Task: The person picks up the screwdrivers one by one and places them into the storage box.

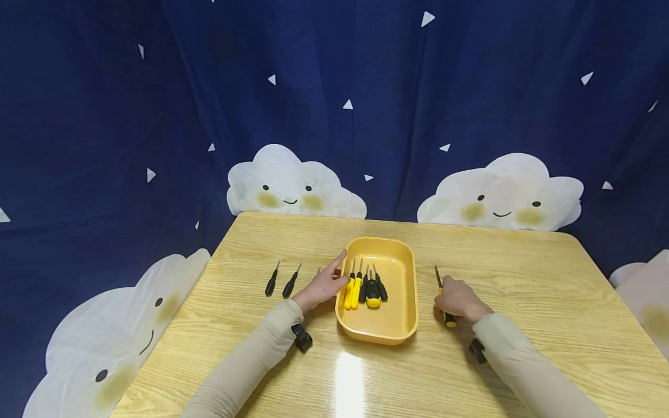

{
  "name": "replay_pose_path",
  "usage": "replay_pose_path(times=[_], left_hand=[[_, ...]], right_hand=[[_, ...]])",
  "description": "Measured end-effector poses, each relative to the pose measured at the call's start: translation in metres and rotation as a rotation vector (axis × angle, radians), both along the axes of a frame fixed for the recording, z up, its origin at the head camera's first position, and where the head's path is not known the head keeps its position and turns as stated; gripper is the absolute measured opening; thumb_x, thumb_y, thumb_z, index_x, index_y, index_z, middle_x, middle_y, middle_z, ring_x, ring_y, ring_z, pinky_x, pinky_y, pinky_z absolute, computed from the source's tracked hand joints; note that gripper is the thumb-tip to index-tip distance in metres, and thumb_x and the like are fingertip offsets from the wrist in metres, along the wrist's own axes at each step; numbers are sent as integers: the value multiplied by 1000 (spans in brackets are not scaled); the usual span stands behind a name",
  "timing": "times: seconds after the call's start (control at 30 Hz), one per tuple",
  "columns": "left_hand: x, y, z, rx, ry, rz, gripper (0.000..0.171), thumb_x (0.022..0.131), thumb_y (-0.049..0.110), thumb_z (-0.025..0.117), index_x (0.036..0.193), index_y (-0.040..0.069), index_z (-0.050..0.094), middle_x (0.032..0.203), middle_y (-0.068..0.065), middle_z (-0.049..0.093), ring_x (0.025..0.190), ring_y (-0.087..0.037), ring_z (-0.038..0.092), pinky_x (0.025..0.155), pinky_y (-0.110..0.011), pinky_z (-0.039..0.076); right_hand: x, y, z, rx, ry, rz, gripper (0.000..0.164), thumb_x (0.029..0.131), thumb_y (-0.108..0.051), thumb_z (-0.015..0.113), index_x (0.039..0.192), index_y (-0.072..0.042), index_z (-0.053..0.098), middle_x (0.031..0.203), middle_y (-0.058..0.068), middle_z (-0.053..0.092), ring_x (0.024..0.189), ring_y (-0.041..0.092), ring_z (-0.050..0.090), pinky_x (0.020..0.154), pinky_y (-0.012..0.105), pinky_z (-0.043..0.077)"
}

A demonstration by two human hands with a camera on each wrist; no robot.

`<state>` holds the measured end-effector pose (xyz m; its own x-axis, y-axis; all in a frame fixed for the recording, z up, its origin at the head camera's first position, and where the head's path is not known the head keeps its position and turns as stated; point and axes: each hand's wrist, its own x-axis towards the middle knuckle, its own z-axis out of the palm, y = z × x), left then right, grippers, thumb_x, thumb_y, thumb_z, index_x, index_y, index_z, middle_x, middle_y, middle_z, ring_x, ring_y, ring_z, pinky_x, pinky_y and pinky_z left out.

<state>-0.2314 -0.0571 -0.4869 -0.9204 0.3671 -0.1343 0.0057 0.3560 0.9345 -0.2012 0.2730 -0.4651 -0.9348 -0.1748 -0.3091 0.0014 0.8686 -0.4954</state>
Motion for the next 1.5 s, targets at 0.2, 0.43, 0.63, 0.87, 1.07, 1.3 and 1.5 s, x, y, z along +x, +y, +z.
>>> replay_pose_path(times=[0.2, 0.43, 0.63, 0.87, 1.07, 1.3, 1.5], left_hand=[[0, 0, -1, 28, -20, -5, 70, 96, 21, 52, 152, 34, 13, 120, -15, 51, 97, -23, 58, 61, -41, 58], [0, 0, -1, 24, -25, -3, 70, 95, 24, 53, 152, 34, 13, 121, -14, 52, 102, -24, 57, 60, -36, 57], [1, -1, -1, 20, -21, -5, 70, 95, 25, 53, 152, 35, 13, 122, -15, 52, 103, -25, 57, 61, -37, 58], [1, 0, -1, 23, -22, 0, 70, 95, 24, 52, 152, 36, 13, 121, -15, 52, 97, -23, 59, 60, -35, 57], [1, 0, -1, 11, -11, -4, 69, 96, 23, 51, 152, 36, 12, 123, -16, 52, 101, -24, 58, 64, -36, 58], [0, 0, -1, 16, -9, -6, 70, 96, 22, 52, 152, 34, 13, 119, -14, 53, 100, -24, 57, 64, -36, 57], [-1, 0, -2, 2, 8, -7, 70, 96, 22, 52, 153, 33, 13, 120, -15, 53, 102, -24, 56, 66, -34, 57]], right_hand=[[-1, 6, 2, -81, -68, -22, 27, 89, -11, 50, 106, 9, 44, 73, 12, 48, 52, 19, 45, 46, 34, 45], [-2, 8, 4, -256, -110, -91, 24, 91, -11, 51, 105, 7, 43, 71, 10, 49, 52, 18, 46, 50, 37, 51], [-6, 10, 2, -470, -213, -132, 25, 93, -9, 46, 110, 7, 37, 67, 7, 49, 52, 18, 52, 52, 39, 54], [-10, 11, 4, -599, -267, -143, 29, 93, -9, 45, 115, 7, 35, 66, 2, 46, 55, 13, 48, 55, 35, 53], [-12, 12, 9, -700, -299, -119, 32, 91, -7, 43, 117, 8, 31, 84, 13, 60, 71, 22, 63, 61, 38, 56], [-13, 6, 19, -774, -321, -114, 34, 91, -4, 42, 119, 8, 28, 97, 18, 60, 83, 28, 64, 66, 40, 56], [-14, -1, 26, -803, -317, -109, 37, 90, -2, 41, 122, 7, 24, 97, 17, 61, 83, 28, 64, 67, 40, 56]])
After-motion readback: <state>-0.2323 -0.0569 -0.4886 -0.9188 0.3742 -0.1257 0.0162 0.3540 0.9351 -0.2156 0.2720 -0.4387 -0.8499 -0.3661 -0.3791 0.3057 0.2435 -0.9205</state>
